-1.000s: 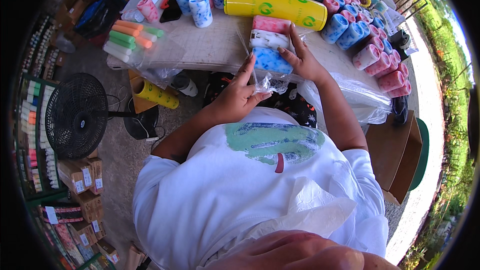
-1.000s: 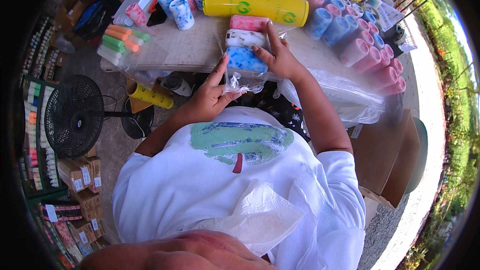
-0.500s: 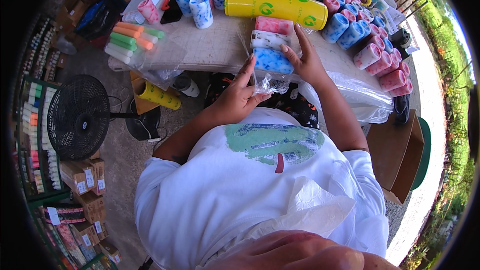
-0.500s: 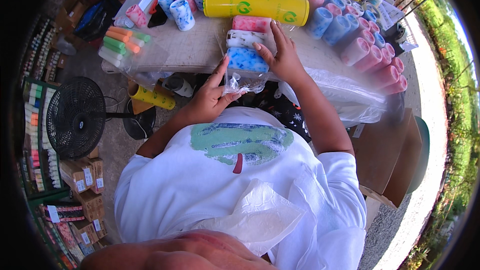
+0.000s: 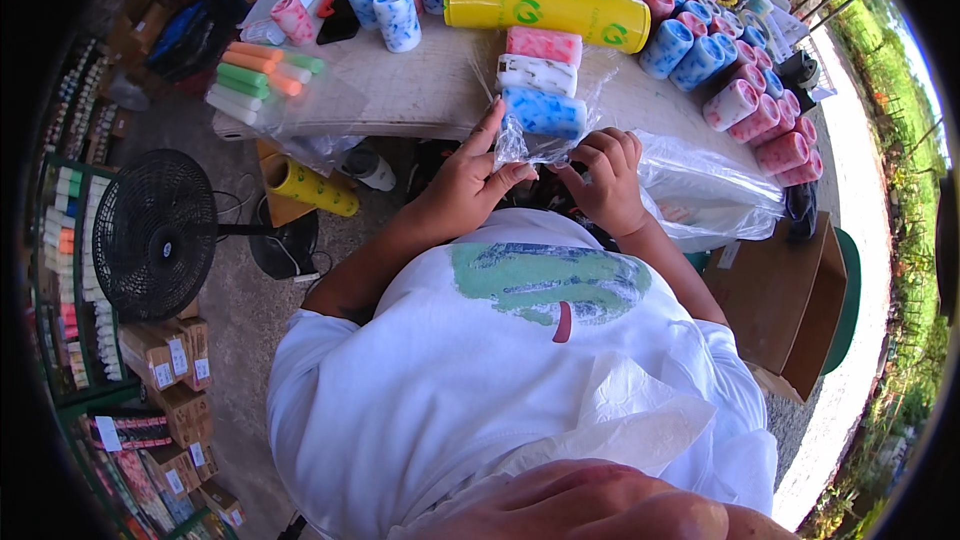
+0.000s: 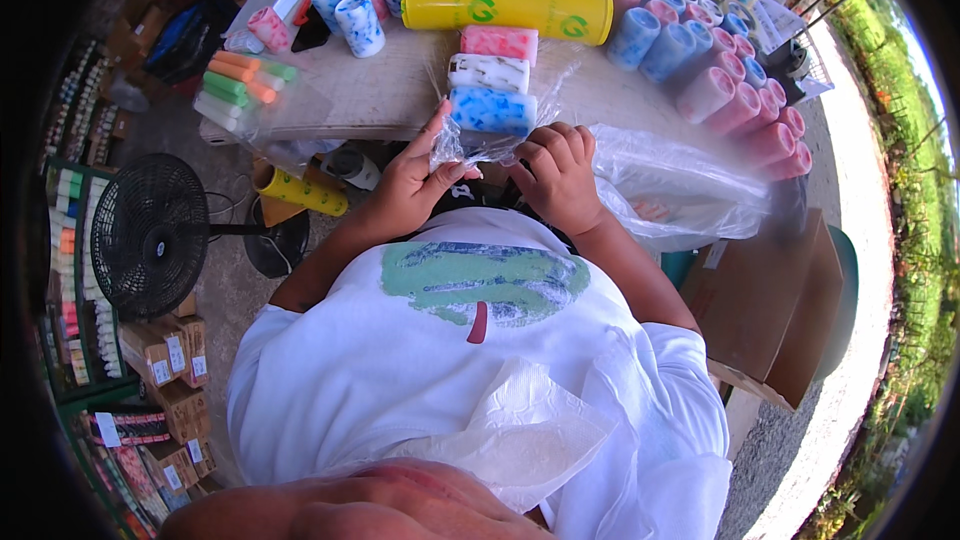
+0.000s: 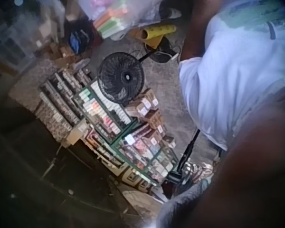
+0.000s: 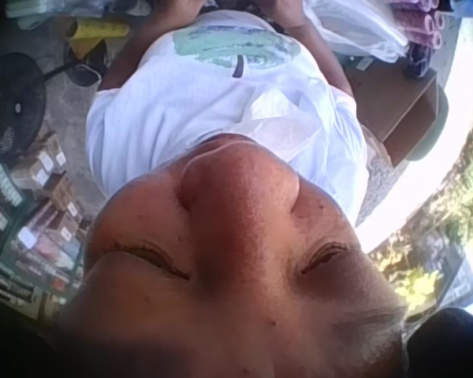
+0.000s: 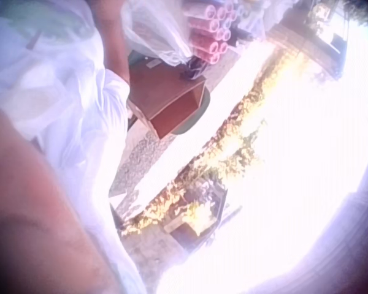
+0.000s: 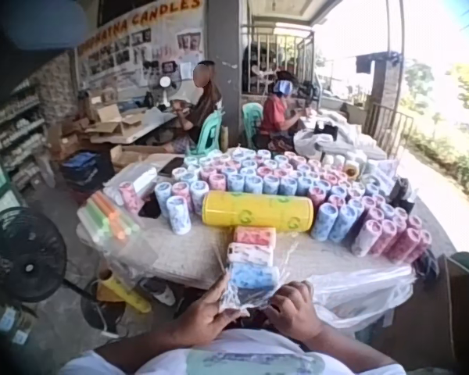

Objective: The person wraps multiple cylindrical candles in clear plastic film, arranging them in a stack. They use scissors to cut the film and seal the wrapped bundle. The wrapped candles remain on the table.

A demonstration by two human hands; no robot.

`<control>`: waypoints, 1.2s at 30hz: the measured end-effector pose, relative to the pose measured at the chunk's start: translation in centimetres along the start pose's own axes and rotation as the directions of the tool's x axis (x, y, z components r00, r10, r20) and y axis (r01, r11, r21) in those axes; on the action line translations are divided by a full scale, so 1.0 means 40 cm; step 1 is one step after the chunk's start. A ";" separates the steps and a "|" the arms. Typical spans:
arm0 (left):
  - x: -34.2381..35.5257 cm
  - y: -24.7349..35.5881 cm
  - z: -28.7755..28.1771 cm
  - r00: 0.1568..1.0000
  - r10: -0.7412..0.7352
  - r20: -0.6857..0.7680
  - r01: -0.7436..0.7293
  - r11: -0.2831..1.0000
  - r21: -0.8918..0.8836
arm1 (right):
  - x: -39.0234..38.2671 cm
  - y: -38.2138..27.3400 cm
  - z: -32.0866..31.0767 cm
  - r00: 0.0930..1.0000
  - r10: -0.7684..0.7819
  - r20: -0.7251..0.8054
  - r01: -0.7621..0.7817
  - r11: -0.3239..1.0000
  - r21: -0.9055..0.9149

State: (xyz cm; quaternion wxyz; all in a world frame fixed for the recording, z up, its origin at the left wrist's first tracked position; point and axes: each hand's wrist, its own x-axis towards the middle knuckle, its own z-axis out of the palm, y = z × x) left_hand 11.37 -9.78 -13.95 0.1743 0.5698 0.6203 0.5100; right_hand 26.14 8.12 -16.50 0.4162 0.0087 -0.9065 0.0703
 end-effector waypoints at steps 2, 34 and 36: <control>0.000 0.003 0.000 0.999 -0.031 -0.008 0.031 0.999 -0.026 | 0.017 -0.005 -0.017 0.998 -0.059 0.025 0.059 0.998 -0.022; 0.052 -0.065 0.062 0.918 0.375 -0.132 -0.284 0.851 0.441 | 0.133 0.079 -0.127 0.747 0.556 0.364 -0.476 0.066 0.877; 0.048 -0.094 0.081 0.877 0.475 -0.069 -0.359 0.746 0.561 | 0.131 0.080 -0.129 0.752 0.549 0.364 -0.472 0.064 0.879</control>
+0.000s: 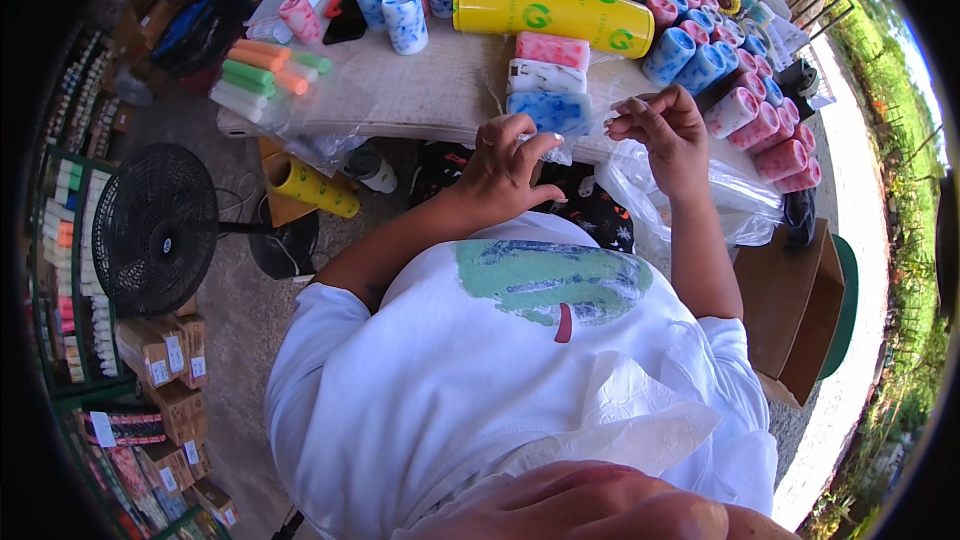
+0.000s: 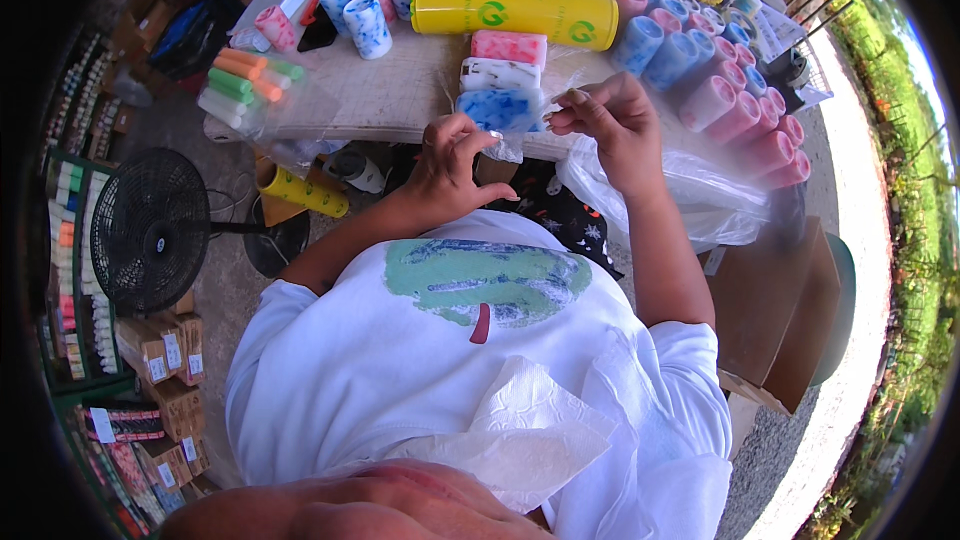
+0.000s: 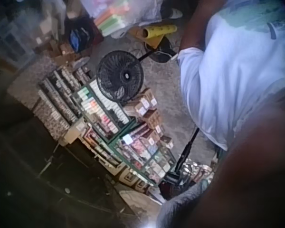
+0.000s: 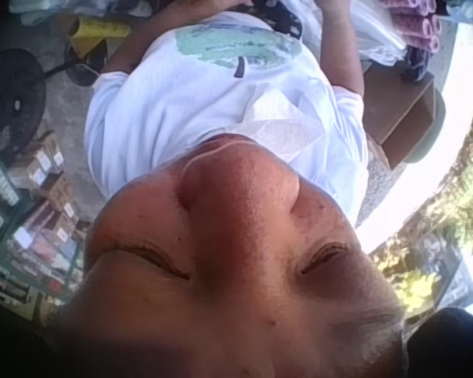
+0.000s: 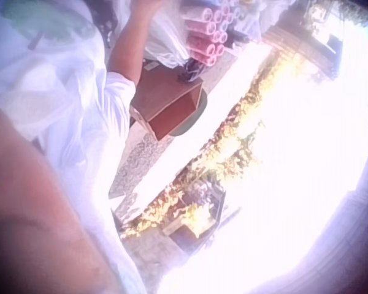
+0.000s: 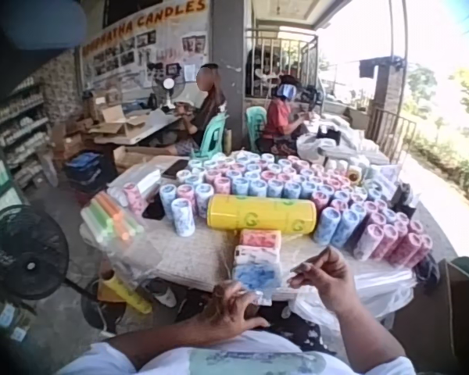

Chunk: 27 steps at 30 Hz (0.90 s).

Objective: The person wraps multiple cylindrical candles in clear plastic film, arranging them in a stack. They use scissors to cut the film and seal the wrapped bundle. The wrapped candles remain on the table.

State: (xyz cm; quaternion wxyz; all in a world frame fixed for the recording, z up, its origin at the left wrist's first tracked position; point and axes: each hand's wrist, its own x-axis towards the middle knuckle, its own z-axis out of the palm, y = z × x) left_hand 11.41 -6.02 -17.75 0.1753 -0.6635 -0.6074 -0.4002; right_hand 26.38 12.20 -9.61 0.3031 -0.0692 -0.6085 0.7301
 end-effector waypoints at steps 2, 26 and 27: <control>0.022 0.012 -0.005 0.998 -0.048 -0.028 0.048 0.999 0.011 | -0.001 0.005 -0.007 1.000 -0.006 0.021 0.006 1.000 0.000; 0.174 -0.004 -0.203 0.867 -0.497 -0.038 0.378 0.705 -0.600 | -0.030 -0.054 0.035 0.991 0.014 0.130 0.060 0.833 -0.550; 0.181 -0.006 -0.188 0.846 -0.532 -0.014 0.405 0.660 -0.633 | -0.019 -0.030 0.019 0.989 -0.024 0.146 0.109 0.783 -0.612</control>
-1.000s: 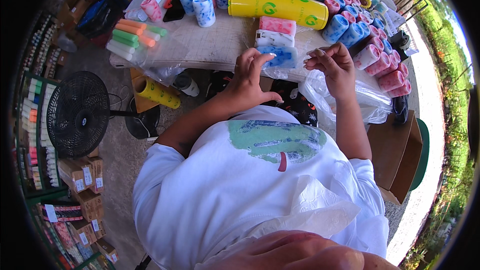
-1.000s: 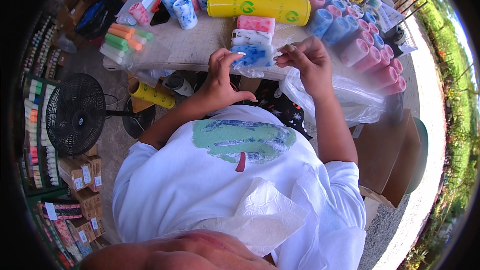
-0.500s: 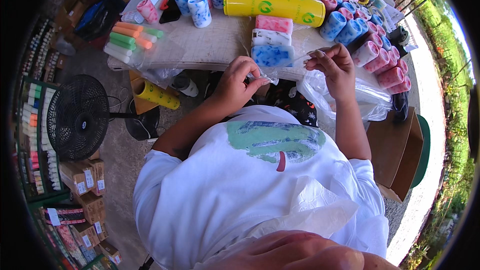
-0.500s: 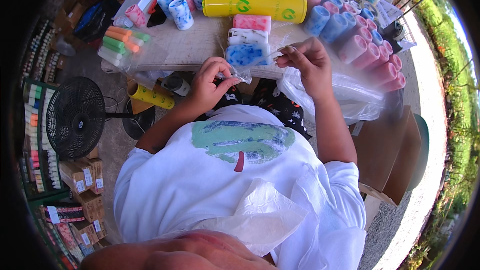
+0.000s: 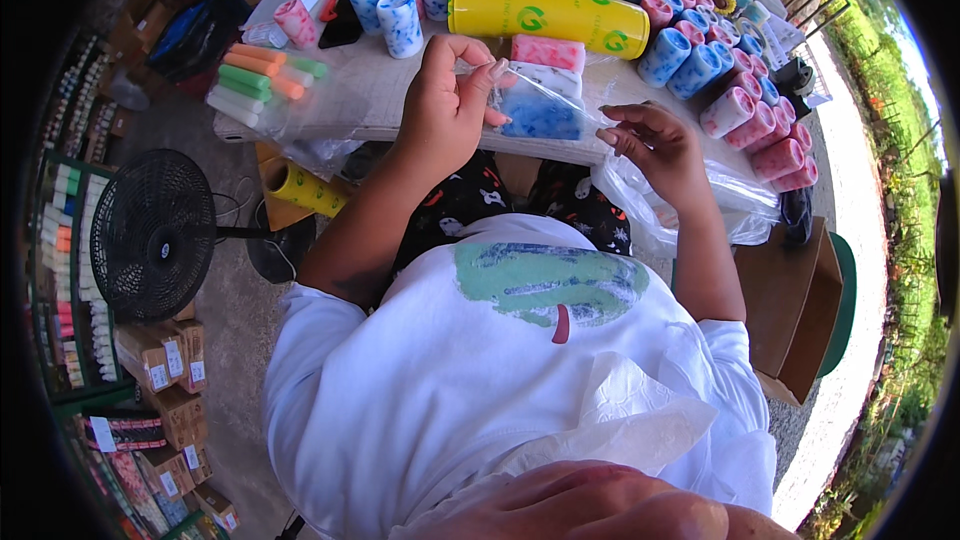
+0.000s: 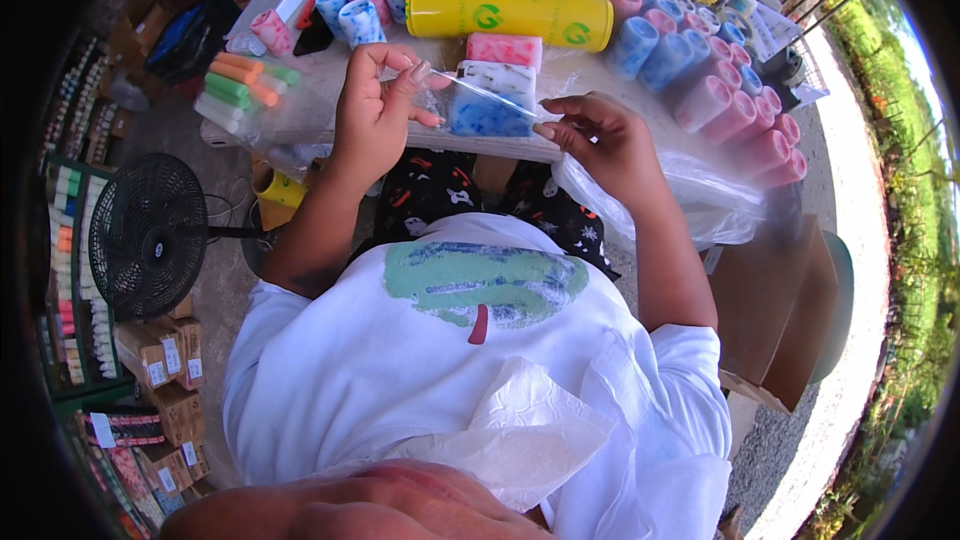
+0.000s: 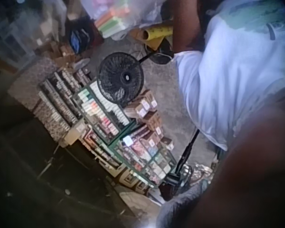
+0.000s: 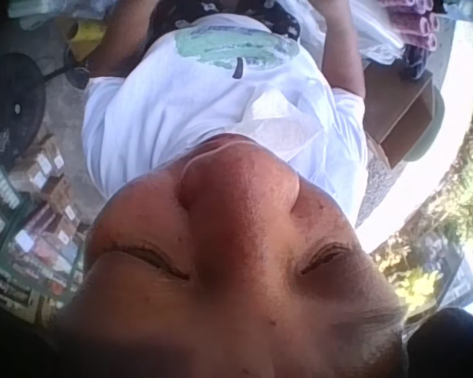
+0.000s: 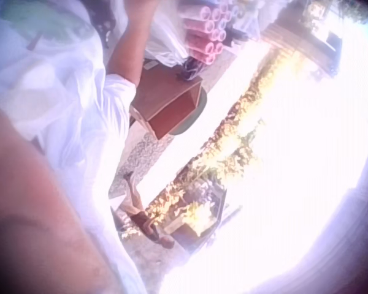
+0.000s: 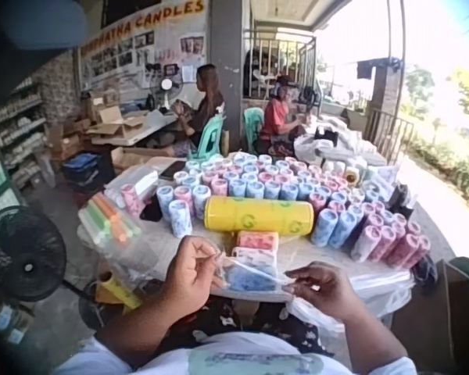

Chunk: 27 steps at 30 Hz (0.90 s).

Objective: The person wraps multiple cylindrical candles in clear plastic film, arranging them in a stack. They use scissors to cut the film and seal the wrapped bundle. The wrapped candles remain on the table.

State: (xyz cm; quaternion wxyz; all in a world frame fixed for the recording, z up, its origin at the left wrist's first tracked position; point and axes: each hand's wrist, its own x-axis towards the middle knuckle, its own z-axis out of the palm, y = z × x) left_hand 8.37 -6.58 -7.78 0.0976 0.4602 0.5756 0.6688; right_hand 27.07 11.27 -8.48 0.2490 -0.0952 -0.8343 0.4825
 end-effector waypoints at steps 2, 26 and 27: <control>0.009 -0.026 0.011 1.000 -0.004 -0.009 0.004 0.999 0.050 | 0.012 0.010 -0.001 0.996 0.081 -0.030 -0.083 0.994 -0.069; 0.197 -0.167 0.014 0.967 -0.163 0.194 0.061 0.893 0.446 | 0.122 0.199 0.001 0.958 0.096 -0.269 -0.134 0.983 -0.127; 0.205 -0.186 0.017 0.966 -0.170 0.194 0.069 0.894 0.442 | 0.127 0.215 0.004 0.958 0.042 -0.284 -0.085 0.986 -0.143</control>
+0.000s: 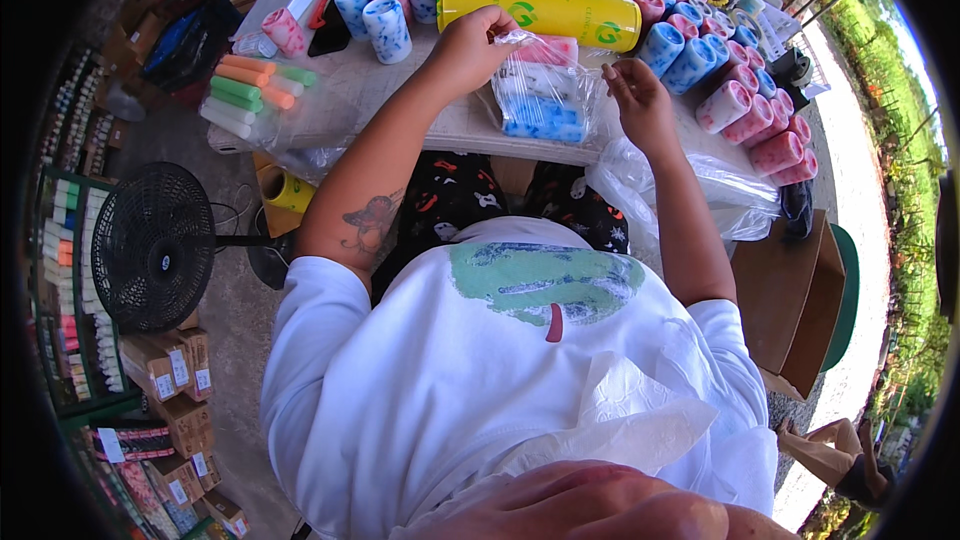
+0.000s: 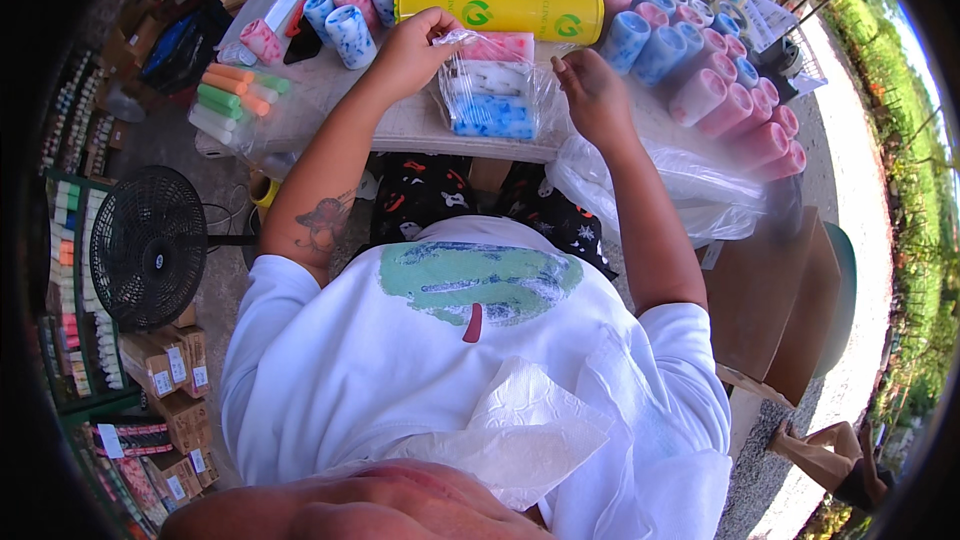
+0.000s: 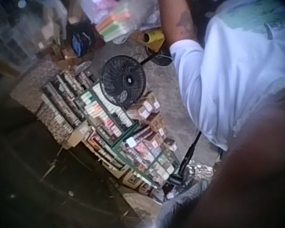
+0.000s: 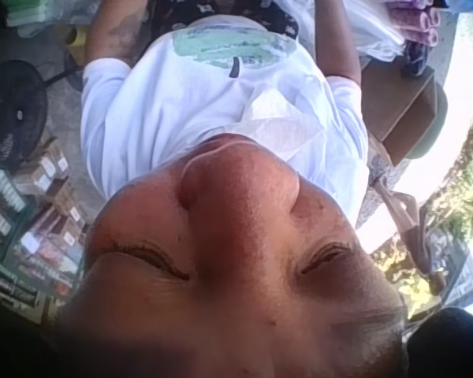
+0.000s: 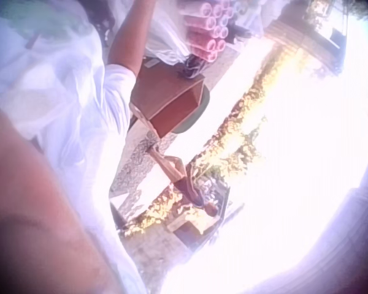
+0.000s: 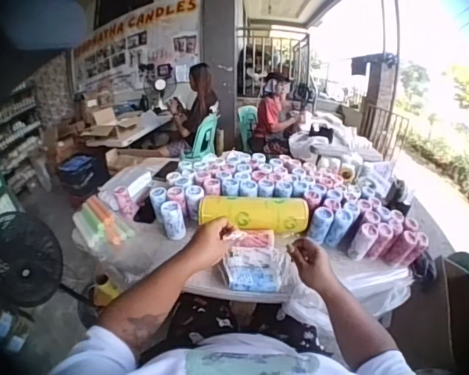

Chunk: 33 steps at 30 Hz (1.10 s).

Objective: The person wraps multiple cylindrical candles in clear plastic film, arranging them in a stack. They use scissors to cut the film and seal the wrapped bundle. The wrapped candles remain on the table.

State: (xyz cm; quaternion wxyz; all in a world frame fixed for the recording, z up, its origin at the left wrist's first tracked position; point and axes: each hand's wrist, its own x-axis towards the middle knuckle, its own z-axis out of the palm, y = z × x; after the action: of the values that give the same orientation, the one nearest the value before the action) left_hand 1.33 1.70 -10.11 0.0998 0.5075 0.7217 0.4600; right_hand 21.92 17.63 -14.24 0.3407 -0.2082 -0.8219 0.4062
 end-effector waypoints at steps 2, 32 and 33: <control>0.019 -0.025 0.016 1.000 -0.020 0.000 0.020 1.000 -0.009 | 0.012 0.019 0.011 1.000 0.007 0.023 -0.008 0.998 0.056; 0.059 -0.155 0.084 0.912 0.381 -0.151 -0.363 0.922 0.135 | 0.023 0.064 0.088 0.990 -0.140 0.004 0.137 0.965 -0.225; 0.057 -0.159 0.085 0.910 0.384 -0.156 -0.365 0.920 0.141 | 0.021 0.048 0.089 0.982 -0.188 0.009 0.183 0.944 -0.276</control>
State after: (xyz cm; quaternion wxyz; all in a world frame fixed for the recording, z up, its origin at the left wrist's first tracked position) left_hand -1.71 5.10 -16.14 -0.0838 0.5975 0.6408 0.4748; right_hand 18.90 17.40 -17.04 0.3522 -0.1789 -0.8833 0.2525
